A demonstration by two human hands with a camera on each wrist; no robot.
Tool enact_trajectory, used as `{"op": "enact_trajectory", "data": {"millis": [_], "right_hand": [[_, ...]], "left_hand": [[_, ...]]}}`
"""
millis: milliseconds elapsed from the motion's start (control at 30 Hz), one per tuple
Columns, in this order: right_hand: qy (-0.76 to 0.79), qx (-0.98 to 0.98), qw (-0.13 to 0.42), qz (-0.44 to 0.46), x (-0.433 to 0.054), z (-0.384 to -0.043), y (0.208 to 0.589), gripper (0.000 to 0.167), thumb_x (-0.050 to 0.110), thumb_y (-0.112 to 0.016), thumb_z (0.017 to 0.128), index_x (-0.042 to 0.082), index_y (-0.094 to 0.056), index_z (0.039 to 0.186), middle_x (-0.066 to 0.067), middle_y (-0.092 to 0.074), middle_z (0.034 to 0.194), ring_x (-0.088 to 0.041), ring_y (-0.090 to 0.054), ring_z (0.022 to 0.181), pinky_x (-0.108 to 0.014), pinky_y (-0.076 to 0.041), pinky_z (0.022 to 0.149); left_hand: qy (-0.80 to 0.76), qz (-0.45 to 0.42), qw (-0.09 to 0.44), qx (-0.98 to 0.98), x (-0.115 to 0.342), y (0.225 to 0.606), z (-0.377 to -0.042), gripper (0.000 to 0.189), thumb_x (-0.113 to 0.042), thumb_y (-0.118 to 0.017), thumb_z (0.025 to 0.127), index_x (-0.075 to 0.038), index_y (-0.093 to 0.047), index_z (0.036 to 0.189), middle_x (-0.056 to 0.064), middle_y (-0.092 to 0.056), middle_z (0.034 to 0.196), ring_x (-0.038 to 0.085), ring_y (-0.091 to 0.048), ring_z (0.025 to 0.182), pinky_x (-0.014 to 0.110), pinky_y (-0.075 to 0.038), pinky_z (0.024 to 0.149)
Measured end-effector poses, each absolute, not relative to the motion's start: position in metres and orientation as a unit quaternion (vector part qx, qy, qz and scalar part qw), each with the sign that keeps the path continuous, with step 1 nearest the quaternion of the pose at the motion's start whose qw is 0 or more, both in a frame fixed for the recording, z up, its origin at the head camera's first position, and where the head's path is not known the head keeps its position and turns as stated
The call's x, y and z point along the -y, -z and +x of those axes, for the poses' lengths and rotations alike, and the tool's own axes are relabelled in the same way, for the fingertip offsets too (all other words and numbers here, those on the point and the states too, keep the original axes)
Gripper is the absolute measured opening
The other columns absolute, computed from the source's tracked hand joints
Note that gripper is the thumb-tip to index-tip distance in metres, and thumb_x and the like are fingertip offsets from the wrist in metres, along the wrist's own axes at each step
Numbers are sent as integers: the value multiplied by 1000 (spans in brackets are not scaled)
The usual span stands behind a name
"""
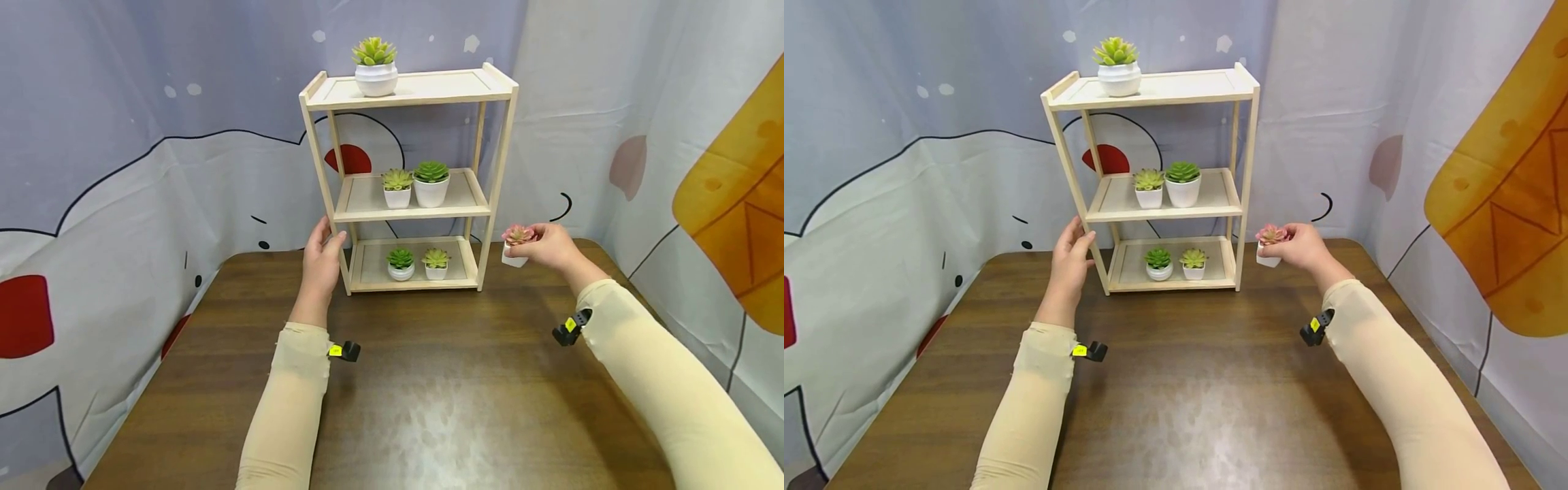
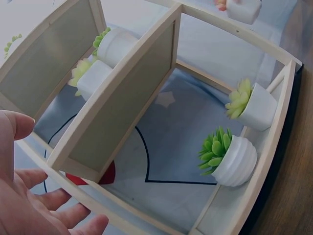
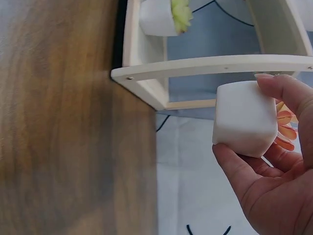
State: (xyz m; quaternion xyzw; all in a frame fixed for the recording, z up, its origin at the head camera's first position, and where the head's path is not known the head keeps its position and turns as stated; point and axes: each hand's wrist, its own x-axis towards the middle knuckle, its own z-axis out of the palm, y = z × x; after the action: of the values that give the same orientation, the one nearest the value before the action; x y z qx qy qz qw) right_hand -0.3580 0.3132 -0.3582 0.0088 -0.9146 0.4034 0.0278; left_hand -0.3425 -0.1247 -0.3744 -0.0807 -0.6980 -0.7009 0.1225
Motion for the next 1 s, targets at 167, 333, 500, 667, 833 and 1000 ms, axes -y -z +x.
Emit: {"op": "enact_trajectory", "data": {"millis": [167,333,500,667,833,1000], "right_hand": [[-420,907,18,11,-319,-361,372,50,29,-86,82,-4,-66,114,-1,-69,92,-8,-63,78,-23,-57,70],[-407,913,13,2,-324,-364,386,47,31,-87,81,-1,-65,106,-1,-67,91,-10,-62,79,-28,-59,72],[-413,910,-10,-2,-324,-363,393,51,29,-87,81,-4,-62,112,-9,-67,101,-10,-64,82,-32,-62,76],[-414,910,-27,3,-323,-361,397,55,28,-87,81,-6,-61,116,-11,-66,103,-12,-65,84,-32,-62,76],[-387,922,-34,8,-323,-361,403,58,32,-87,82,-5,-63,118,-12,-67,103,-17,-64,87,-32,-60,75],[-377,926,-38,7,-324,-360,408,55,33,-86,81,-4,-63,115,-11,-67,101,-17,-63,86,-30,-59,73]], "left_hand": [[701,-79,124,698,125,374,-343,68,-31,-52,106,-13,-23,165,10,-31,168,31,-31,154,46,-26,127],[705,-78,122,694,125,374,-343,68,-31,-52,106,-12,-23,165,10,-30,168,30,-30,155,45,-25,128],[703,-80,121,696,124,374,-343,67,-31,-52,107,-14,-22,165,9,-29,169,28,-30,155,45,-25,128],[702,-79,122,697,124,374,-342,67,-30,-51,107,-14,-23,165,9,-29,169,30,-29,156,46,-24,128],[702,-77,121,698,125,373,-342,67,-32,-52,107,-13,-23,165,10,-29,168,32,-30,155,47,-25,128],[701,-78,121,699,124,372,-340,66,-31,-51,107,-14,-24,164,9,-30,168,27,-33,153,47,-27,127]]}}
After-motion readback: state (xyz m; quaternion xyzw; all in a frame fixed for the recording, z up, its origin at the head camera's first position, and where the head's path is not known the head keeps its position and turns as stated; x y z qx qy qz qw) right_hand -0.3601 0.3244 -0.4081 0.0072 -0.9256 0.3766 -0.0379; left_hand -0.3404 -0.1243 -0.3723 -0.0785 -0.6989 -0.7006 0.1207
